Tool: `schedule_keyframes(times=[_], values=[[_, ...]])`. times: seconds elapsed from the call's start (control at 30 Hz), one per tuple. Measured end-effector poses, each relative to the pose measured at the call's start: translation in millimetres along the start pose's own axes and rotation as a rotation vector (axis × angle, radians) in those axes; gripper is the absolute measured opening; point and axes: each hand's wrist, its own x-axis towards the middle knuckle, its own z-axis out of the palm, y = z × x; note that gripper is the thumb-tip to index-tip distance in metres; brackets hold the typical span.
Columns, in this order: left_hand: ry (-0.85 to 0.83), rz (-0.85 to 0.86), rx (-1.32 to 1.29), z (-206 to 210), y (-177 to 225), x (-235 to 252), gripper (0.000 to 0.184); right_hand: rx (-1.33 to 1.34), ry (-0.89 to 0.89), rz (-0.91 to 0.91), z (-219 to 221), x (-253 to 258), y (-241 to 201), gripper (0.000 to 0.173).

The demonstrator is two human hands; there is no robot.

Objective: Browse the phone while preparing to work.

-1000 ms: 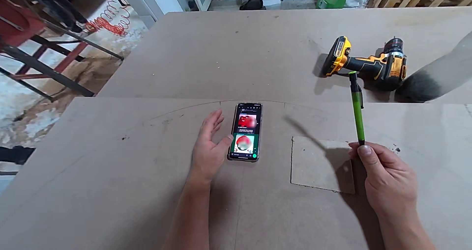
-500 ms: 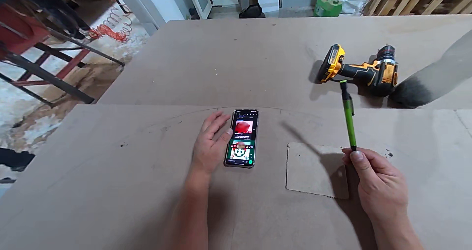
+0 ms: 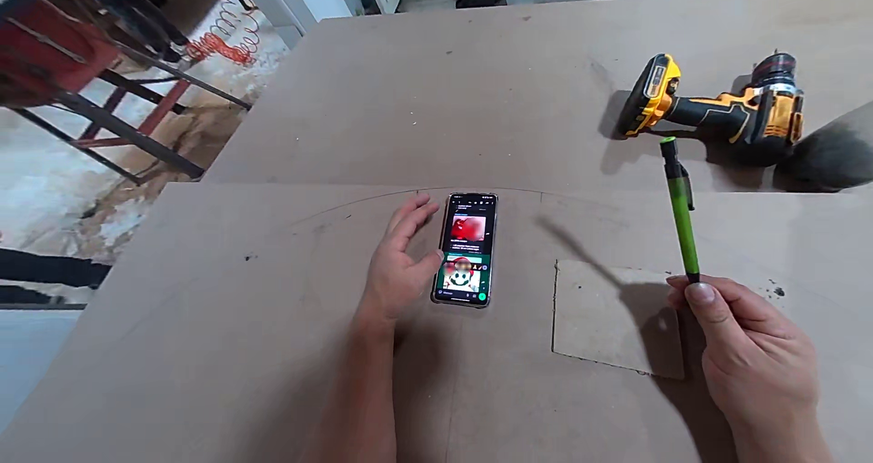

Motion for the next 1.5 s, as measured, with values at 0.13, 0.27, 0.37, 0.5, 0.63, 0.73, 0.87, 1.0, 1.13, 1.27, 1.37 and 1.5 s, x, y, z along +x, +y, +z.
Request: schedule_keyframes(times=[0.13,0.27,0.37,0.5,0.63,0.73,0.87,1.0,1.13,1.27,1.37,1.5], values=[[-0.028,0.006,0.060,5,4,1,0.069,0.007,0.013,0.004,0,-1,-1,0.025],[-0.048,-0.002,0.153,11,9,2,0.076,0.004,0.017,0.009,2,-1,-3,0.025],[-0.058,-0.044,0.199,18,12,2,0.085,0.006,0.013,0.015,2,-1,-4,0.025],[-0.066,-0.045,0.253,26,15,2,0.096,0.002,0.010,0.023,2,-2,-5,0.024],[-0.044,-0.049,0.279,27,9,6,0.097,0.014,0.011,0.024,2,-1,-4,0.023],[-0.039,-0.050,0.299,28,10,6,0.097,0.013,0.018,0.036,2,-2,-5,0.023],[-0.005,-0.054,0.171,22,8,5,0.089,0.019,0.016,0.037,1,-2,-4,0.023],[-0.020,-0.056,0.157,20,13,4,0.085,0.031,0.019,0.028,1,-1,-4,0.023],[0.033,-0.027,0.090,18,10,3,0.064,0.024,0.024,0.037,1,-2,-4,0.023],[0.101,0.013,0.095,18,9,1,0.028,0.023,0.022,0.026,1,-1,-5,0.023],[0.092,0.005,0.153,19,11,1,0.030,0.020,0.022,0.018,1,-1,-4,0.023],[0.078,-0.013,0.215,21,11,0,0.029,0.017,0.021,0.031,1,-1,-5,0.023]])
